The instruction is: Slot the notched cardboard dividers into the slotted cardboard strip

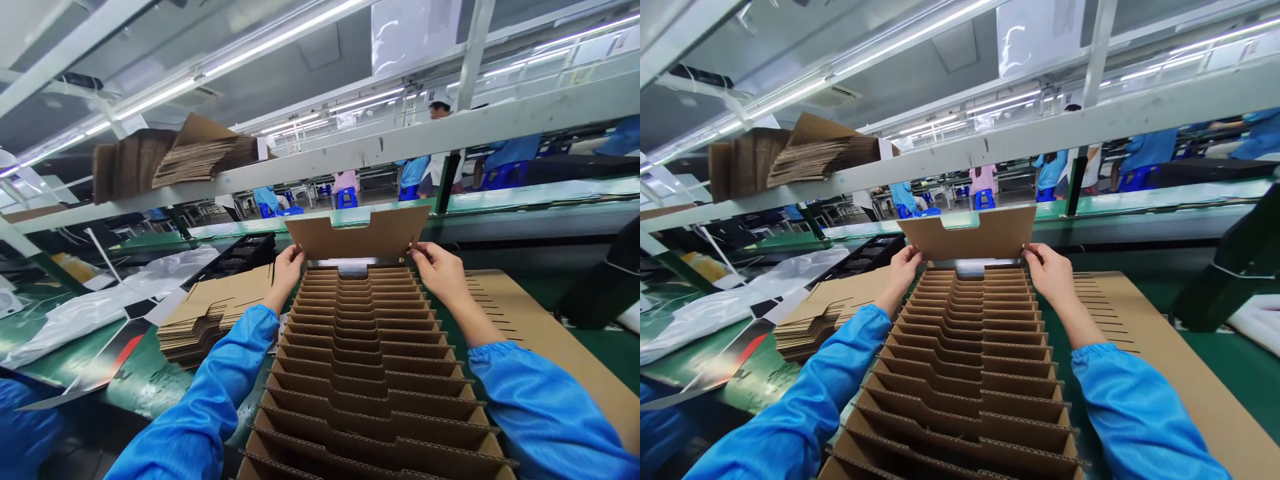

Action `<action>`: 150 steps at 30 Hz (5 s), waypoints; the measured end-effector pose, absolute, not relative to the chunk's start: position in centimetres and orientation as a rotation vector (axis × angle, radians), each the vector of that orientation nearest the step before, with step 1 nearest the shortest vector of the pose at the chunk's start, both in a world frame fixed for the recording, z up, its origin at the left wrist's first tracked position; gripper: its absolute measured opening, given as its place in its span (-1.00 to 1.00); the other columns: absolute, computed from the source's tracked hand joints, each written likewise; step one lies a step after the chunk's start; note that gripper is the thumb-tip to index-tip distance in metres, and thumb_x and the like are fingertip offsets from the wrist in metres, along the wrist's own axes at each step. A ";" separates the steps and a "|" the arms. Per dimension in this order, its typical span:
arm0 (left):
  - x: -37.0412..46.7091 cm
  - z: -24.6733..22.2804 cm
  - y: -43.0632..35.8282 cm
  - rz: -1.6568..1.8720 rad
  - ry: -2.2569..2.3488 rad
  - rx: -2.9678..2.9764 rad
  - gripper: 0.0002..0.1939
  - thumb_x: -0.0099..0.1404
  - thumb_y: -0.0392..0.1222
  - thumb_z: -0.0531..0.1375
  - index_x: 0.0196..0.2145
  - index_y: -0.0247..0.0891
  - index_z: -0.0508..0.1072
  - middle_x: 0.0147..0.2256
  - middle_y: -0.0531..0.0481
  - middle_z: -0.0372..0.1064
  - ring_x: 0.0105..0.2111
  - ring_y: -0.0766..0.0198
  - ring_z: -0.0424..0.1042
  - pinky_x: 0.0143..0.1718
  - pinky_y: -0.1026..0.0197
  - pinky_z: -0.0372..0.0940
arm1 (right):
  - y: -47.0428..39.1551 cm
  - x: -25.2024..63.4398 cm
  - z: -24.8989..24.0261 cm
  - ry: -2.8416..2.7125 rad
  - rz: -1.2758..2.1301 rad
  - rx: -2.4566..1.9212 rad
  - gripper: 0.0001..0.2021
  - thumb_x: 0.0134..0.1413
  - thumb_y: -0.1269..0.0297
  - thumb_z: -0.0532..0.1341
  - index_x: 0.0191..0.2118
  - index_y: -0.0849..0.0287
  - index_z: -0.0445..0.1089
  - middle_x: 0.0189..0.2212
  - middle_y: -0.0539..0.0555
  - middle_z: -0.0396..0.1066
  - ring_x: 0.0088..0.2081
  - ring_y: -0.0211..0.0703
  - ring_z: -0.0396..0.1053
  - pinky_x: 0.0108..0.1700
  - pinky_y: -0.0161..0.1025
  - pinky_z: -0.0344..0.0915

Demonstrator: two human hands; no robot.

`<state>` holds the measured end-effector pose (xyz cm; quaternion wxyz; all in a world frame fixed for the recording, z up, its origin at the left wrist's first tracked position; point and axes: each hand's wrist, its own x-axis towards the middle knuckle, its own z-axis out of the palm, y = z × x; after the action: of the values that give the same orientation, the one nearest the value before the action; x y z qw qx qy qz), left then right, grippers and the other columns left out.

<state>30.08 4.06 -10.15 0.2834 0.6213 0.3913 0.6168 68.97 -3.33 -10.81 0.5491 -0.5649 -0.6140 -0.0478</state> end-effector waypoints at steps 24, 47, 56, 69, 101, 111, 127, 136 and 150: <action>29.6 -11.9 4.4 1.471 1.605 1.910 -0.74 0.29 -0.08 0.19 -0.19 -0.22 0.63 -0.24 -0.12 0.67 -0.20 -0.04 0.63 0.01 0.00 0.46 | -1.5 70.0 -14.2 -1.561 0.027 -1.356 -0.68 0.37 0.07 0.19 -0.05 0.06 0.67 -0.05 0.11 0.69 -0.04 0.10 0.62 0.05 -0.04 0.51; 28.8 -10.2 5.4 1.007 1.888 1.952 -0.83 0.31 -0.09 0.37 -0.42 -0.14 0.64 -0.47 -0.05 0.59 -0.29 0.02 0.63 -0.15 0.10 0.40 | 1.4 72.3 -14.3 -1.698 0.083 -1.480 -0.76 0.20 0.14 0.27 -0.19 0.03 0.70 -0.15 0.07 0.71 -0.09 0.10 0.63 0.00 -0.07 0.50; 28.3 -9.1 6.6 0.797 1.899 2.008 -0.66 0.52 0.09 0.35 -0.22 -0.27 0.61 -0.24 -0.03 0.63 -0.19 0.17 0.64 -0.01 0.02 0.53 | 2.3 72.8 -14.7 -1.712 0.045 -1.489 -0.73 0.15 0.11 0.24 -0.19 0.03 0.69 -0.18 0.11 0.70 -0.13 0.14 0.63 -0.10 -0.07 0.48; 28.3 -10.0 6.4 0.873 1.908 2.068 -0.75 0.43 0.01 0.41 -0.24 -0.24 0.63 -0.26 -0.08 0.64 -0.14 0.09 0.65 0.05 -0.04 0.51 | 2.5 73.0 -15.2 -1.770 0.007 -1.536 -0.73 0.17 0.13 0.25 -0.15 -0.01 0.70 -0.15 0.08 0.71 -0.14 0.11 0.63 -0.12 -0.10 0.46; 31.2 -9.4 3.6 0.751 1.666 2.257 -0.18 0.48 0.37 0.21 0.45 -0.25 0.37 0.50 -0.42 0.18 0.51 -0.34 0.17 0.41 -0.10 0.21 | -1.0 69.5 -10.5 -1.715 0.154 -1.513 -0.30 0.41 -0.39 0.03 0.19 0.03 0.61 0.15 0.16 0.61 0.12 0.25 0.57 0.18 0.10 0.49; 31.9 -8.1 2.3 0.459 1.711 2.260 -0.09 0.54 0.47 -0.03 0.53 -0.24 0.27 0.53 -0.42 0.08 0.53 -0.29 0.13 0.45 -0.15 0.17 | -1.8 70.5 -9.9 -1.814 0.265 -1.671 -0.30 0.29 -0.45 0.10 0.09 -0.03 0.69 0.14 0.06 0.63 0.23 0.37 0.51 0.30 0.19 0.40; 4.8 -3.8 -2.9 0.035 1.782 2.298 0.28 -0.02 0.19 0.44 0.59 -0.10 0.13 0.51 -0.18 0.20 0.48 -0.35 0.21 0.46 -0.14 0.19 | -1.3 70.5 -11.0 -1.822 0.305 -1.503 -0.50 0.23 -0.30 0.29 0.00 -0.05 0.70 0.00 0.06 0.67 -0.08 0.13 0.60 0.02 -0.01 0.52; 2.2 -5.9 -0.3 -0.161 1.708 2.275 0.26 -0.17 0.17 0.45 0.51 -0.17 0.32 0.48 -0.21 0.26 0.54 -0.29 0.10 0.52 -0.04 0.07 | -1.4 70.8 -11.1 -1.813 0.298 -1.518 -0.48 0.25 -0.30 0.25 0.01 -0.05 0.69 -0.15 0.07 0.69 -0.33 -0.01 0.55 -0.23 -0.10 0.50; 4.1 -3.9 3.4 -0.347 1.937 2.124 0.42 -0.44 -0.02 0.56 0.47 -0.26 0.36 0.36 -0.38 0.40 0.37 -0.50 0.29 0.34 -0.17 0.27 | -1.6 70.8 -11.3 -1.820 0.295 -1.510 -0.57 0.30 -0.19 0.25 0.00 -0.04 0.68 -0.08 0.07 0.68 -0.18 0.04 0.60 0.00 -0.03 0.54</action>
<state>4.08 3.42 -3.89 0.1228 0.7280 0.6639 -0.1189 70.75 -1.58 -11.31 0.3701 -0.5884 -0.7096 0.1151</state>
